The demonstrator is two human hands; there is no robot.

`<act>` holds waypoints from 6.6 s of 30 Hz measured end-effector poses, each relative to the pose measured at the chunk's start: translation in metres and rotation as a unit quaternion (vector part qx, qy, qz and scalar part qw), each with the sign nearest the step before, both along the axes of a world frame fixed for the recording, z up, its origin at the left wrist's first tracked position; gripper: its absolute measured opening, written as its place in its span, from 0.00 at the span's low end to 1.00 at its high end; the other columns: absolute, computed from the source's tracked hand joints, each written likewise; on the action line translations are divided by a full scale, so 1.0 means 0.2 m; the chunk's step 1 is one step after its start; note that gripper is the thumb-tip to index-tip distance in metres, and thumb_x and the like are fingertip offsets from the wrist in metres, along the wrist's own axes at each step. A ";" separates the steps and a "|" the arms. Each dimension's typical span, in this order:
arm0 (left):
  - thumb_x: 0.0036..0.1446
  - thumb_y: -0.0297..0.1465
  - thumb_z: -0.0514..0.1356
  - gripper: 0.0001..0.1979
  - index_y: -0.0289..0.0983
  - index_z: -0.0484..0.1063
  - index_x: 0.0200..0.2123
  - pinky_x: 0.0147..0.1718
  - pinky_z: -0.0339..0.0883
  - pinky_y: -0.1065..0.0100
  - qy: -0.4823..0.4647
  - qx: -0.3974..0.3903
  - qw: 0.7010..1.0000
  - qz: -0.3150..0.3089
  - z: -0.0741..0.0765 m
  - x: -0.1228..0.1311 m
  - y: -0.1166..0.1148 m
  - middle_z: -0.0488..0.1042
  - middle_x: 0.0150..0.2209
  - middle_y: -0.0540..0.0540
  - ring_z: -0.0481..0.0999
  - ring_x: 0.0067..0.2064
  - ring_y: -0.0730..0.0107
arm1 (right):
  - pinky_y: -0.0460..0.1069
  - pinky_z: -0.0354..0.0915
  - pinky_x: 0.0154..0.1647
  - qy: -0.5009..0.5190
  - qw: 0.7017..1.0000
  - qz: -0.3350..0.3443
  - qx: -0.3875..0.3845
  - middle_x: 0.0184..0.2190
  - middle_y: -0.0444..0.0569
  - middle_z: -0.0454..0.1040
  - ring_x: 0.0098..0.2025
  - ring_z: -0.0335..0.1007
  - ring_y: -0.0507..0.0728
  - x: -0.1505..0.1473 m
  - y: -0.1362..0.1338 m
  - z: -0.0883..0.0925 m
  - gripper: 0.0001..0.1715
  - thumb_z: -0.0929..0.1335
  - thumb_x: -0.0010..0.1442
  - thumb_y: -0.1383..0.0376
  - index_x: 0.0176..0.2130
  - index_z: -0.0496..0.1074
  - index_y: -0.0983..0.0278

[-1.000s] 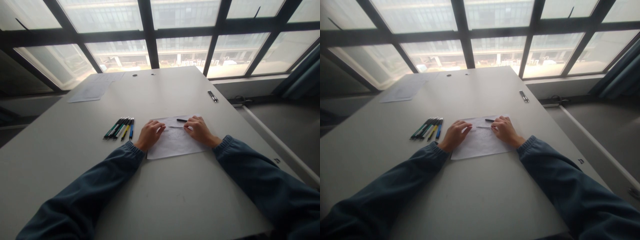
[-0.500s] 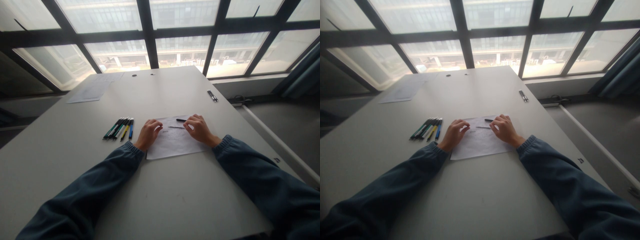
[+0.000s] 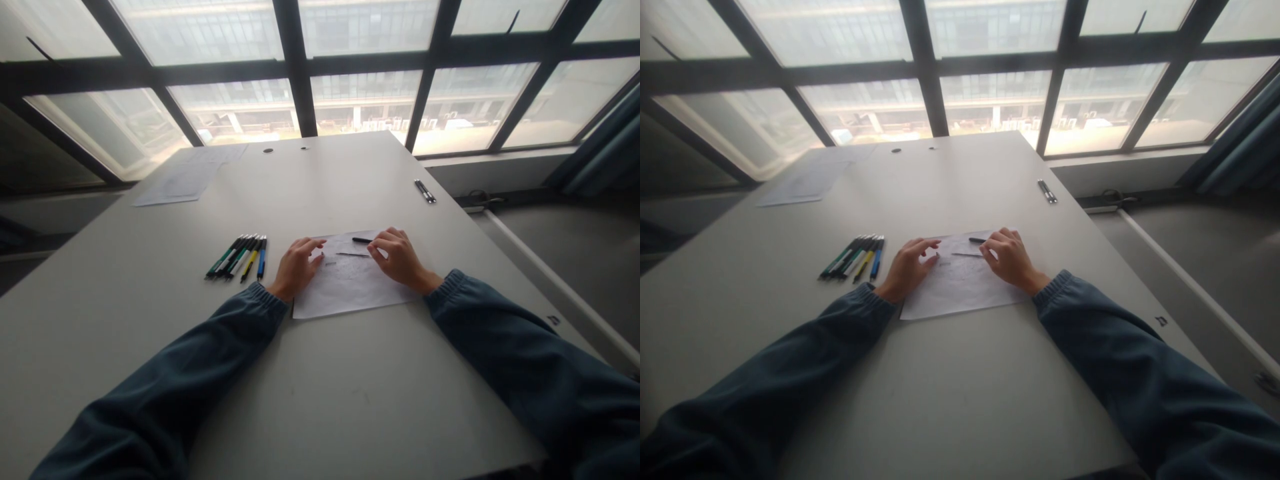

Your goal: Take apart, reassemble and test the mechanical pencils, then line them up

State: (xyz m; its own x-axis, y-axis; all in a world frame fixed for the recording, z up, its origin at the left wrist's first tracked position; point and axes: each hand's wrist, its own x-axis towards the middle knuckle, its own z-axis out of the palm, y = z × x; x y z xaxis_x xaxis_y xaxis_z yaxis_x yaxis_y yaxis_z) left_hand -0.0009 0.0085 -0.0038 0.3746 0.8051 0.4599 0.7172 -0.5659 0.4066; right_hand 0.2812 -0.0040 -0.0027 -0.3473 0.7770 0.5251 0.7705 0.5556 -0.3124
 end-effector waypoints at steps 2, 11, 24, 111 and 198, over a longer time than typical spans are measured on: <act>0.58 0.26 0.61 0.20 0.40 0.73 0.54 0.45 0.70 0.60 -0.019 0.012 1.000 0.015 0.02 0.01 -0.01 0.79 0.44 0.46 0.73 0.36 0.65 | 0.56 0.56 0.51 0.010 1.000 -0.018 0.004 0.37 0.50 0.79 0.45 0.67 0.60 0.00 0.00 0.01 0.17 0.63 0.70 0.61 0.33 0.76 0.61; 0.66 0.30 0.56 0.09 0.38 0.76 0.44 0.36 0.67 0.67 -0.145 0.041 0.986 0.071 0.02 0.02 -0.01 0.79 0.34 0.48 0.73 0.34 0.69 | 0.55 0.56 0.52 0.055 0.995 -0.072 0.039 0.39 0.51 0.78 0.46 0.68 0.61 0.00 -0.01 0.02 0.14 0.61 0.70 0.65 0.43 0.77 0.61; 0.63 0.25 0.57 0.10 0.39 0.76 0.44 0.40 0.69 0.64 -0.125 0.062 0.989 0.041 0.02 0.03 -0.02 0.79 0.34 0.49 0.74 0.38 0.66 | 0.57 0.58 0.49 0.081 0.993 -0.043 0.076 0.37 0.50 0.78 0.44 0.69 0.61 0.01 0.02 -0.03 0.10 0.65 0.67 0.67 0.40 0.77 0.61; 0.65 0.31 0.60 0.05 0.40 0.76 0.37 0.50 0.71 0.56 0.026 0.089 0.989 -0.112 0.07 0.04 -0.05 0.78 0.44 0.44 0.71 0.48 0.61 | 0.52 0.63 0.44 -0.017 0.987 0.160 0.012 0.35 0.51 0.77 0.38 0.70 0.58 -0.01 0.01 0.01 0.11 0.64 0.71 0.63 0.39 0.74 0.62; 0.63 0.35 0.64 0.06 0.39 0.77 0.40 0.43 0.74 0.61 -0.103 0.034 0.992 -0.060 0.02 0.04 -0.02 0.79 0.37 0.45 0.78 0.40 0.65 | 0.54 0.64 0.46 0.028 0.991 0.129 0.026 0.36 0.52 0.78 0.39 0.71 0.58 0.00 0.02 -0.03 0.15 0.63 0.71 0.63 0.37 0.76 0.61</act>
